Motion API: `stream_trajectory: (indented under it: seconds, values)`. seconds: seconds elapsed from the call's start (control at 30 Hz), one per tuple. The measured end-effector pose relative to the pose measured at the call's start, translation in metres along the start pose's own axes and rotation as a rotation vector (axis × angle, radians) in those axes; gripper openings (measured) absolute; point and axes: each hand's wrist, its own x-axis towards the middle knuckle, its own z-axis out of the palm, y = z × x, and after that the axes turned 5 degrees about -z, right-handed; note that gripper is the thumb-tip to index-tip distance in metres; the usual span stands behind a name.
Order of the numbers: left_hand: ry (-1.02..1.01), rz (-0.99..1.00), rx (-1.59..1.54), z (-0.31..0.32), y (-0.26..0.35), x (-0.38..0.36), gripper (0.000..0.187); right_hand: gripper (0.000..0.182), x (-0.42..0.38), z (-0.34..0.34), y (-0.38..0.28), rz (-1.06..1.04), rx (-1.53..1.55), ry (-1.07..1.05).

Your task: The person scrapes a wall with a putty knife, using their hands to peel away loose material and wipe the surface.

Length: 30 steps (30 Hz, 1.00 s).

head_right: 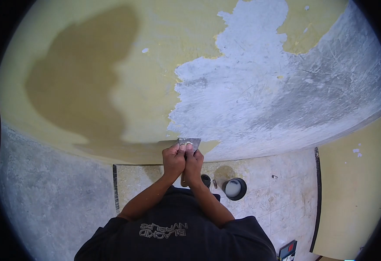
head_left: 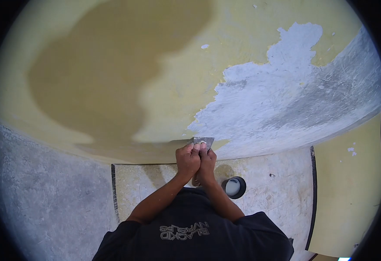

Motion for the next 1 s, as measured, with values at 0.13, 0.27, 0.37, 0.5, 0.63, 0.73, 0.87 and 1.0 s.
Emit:
stream_trajectory:
  seconds: [0.13, 0.27, 0.37, 0.5, 0.63, 0.73, 0.87, 1.0]
  values:
    - [0.000, 0.118, -0.014, -0.003, 0.001, 0.006, 0.029, 0.030, 0.005, 0.002, 0.003, -0.237, -0.117, 0.005]
    - [0.014, 0.028, -0.200, 0.004, 0.001, 0.000, 0.031, 0.030, 0.016, -0.007, 0.003, -0.364, -0.212, -0.069]
    - [-0.037, -0.132, -0.138, 0.004, -0.011, -0.008, 0.033, 0.029, 0.010, -0.007, 0.021, -0.310, -0.218, 0.014]
    - [-0.077, -0.180, -0.077, 0.005, -0.024, -0.010, 0.032, 0.025, 0.010, -0.014, 0.030, -0.300, -0.312, 0.005]
    - [-0.057, -0.175, -0.128, 0.011, -0.028, -0.011, 0.032, 0.026, 0.010, -0.016, 0.023, -0.324, -0.325, -0.003]
    - [-0.091, -0.256, -0.189, 0.011, -0.023, -0.006, 0.032, 0.027, 0.015, -0.016, 0.025, -0.340, -0.369, -0.011]
    - [-0.045, -0.206, -0.010, -0.001, -0.001, -0.006, 0.030, 0.027, 0.010, -0.008, 0.028, -0.135, -0.017, -0.035]
    - [-0.042, -0.195, -0.037, 0.001, -0.004, -0.006, 0.030, 0.028, 0.009, -0.010, 0.018, -0.168, -0.269, -0.020]
